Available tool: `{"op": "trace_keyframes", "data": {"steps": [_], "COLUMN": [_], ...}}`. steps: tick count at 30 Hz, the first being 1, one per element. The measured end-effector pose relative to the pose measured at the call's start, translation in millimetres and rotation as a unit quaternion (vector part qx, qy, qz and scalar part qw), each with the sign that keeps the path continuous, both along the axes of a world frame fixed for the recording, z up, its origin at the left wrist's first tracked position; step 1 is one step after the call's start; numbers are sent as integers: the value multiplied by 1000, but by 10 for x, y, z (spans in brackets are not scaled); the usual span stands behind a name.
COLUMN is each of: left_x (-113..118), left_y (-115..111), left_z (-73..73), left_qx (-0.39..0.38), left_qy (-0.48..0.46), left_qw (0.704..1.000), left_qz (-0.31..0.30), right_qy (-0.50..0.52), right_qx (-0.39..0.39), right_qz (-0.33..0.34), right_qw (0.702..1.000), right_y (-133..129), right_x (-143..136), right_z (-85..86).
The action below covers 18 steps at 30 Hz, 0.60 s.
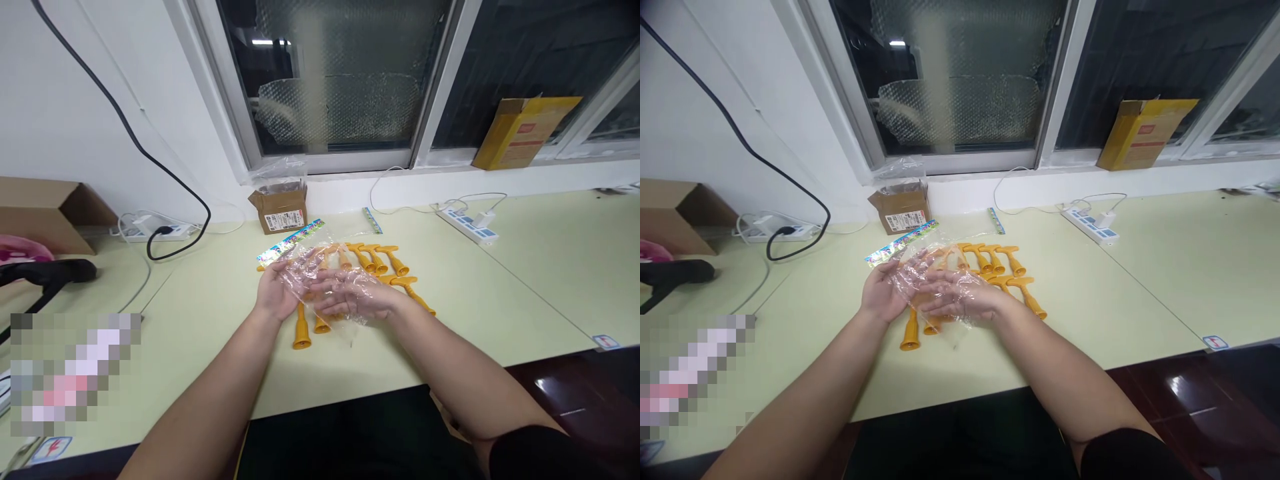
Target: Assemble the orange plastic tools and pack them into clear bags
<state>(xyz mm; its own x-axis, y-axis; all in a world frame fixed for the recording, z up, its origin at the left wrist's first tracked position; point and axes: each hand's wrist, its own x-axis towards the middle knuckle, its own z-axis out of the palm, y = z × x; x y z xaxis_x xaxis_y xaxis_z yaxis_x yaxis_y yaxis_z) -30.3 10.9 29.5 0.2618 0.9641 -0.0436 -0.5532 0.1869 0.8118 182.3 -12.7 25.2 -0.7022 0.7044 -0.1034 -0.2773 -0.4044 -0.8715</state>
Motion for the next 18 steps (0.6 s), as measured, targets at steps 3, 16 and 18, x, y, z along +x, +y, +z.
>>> {"op": "trace_keyframes", "data": {"steps": [3,16,18], "left_x": [-72,-310,-308], "left_y": [61,199,199], "left_z": [-12,0,0], "left_qx": [-8,-20,-38], "left_qy": [-17,-80,-102], "left_qw": [999,982,979], "left_qz": [36,170,173], "right_qy": [-18,-446,-581], "right_qx": [14,237,201], "right_qz": [-6,-444,-395], "right_qw": [1000,740,682], "right_y": [-5,468,547], "right_x": [97,1124,1283], "right_z": [66,61,-46]}}
